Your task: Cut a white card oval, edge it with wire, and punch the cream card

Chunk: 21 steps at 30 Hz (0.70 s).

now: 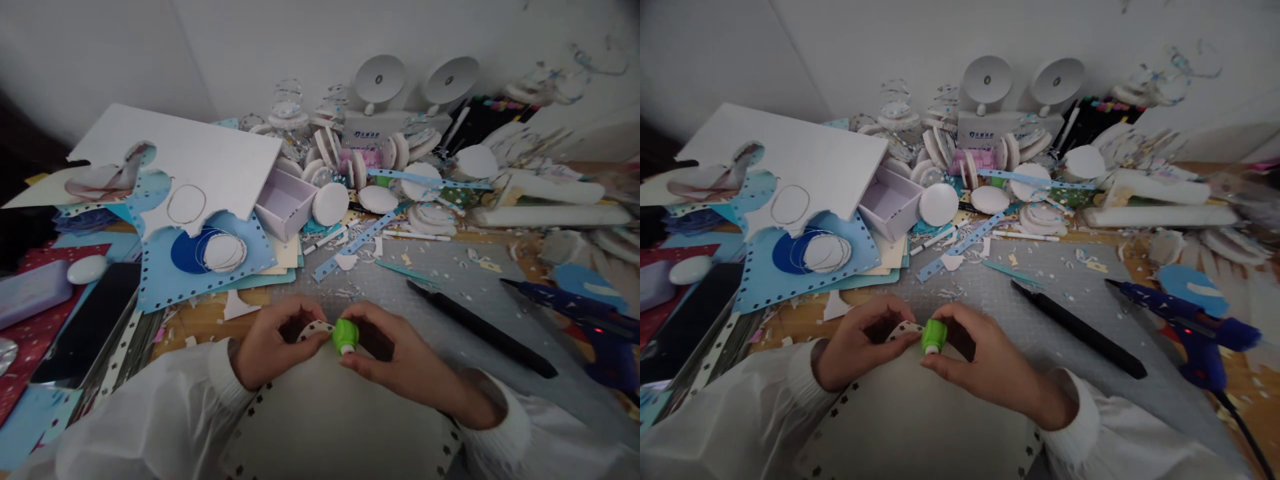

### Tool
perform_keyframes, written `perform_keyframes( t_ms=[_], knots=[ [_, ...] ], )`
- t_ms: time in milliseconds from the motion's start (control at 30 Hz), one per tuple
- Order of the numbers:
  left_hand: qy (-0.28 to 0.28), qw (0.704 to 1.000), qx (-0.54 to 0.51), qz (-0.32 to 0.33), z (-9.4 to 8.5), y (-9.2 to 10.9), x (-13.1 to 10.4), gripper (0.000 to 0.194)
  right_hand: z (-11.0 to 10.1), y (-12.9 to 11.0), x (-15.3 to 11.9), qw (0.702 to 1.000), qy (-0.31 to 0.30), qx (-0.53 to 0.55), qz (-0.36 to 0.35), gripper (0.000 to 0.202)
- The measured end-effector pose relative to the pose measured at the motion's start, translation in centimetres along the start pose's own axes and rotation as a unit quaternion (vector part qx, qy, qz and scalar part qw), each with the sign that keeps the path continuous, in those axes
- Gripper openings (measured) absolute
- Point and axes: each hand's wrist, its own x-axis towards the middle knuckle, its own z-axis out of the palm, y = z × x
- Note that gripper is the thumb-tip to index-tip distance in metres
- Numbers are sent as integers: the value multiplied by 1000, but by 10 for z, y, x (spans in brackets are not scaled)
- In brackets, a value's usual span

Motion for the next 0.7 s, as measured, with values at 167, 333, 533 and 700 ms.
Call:
perform_keyframes(
  t_ms=[167, 333, 533, 700],
  knots=[
    [16, 1000, -13, 16, 1, 0, -2, 10, 0, 1, 2, 997, -22, 57, 56, 31],
    [8, 1000, 2, 12, 2, -2, -6, 12, -2, 0, 3, 991, -60, 81, 84, 34],
    [1, 1000, 0, 2, 3, -2, -6, 14, 3, -3, 2, 999, -30, 8, 34, 28],
    [-12, 999, -35, 4, 2, -3, -6, 16, 6, -6, 0, 1000, 0, -19, -4, 19]
  ],
)
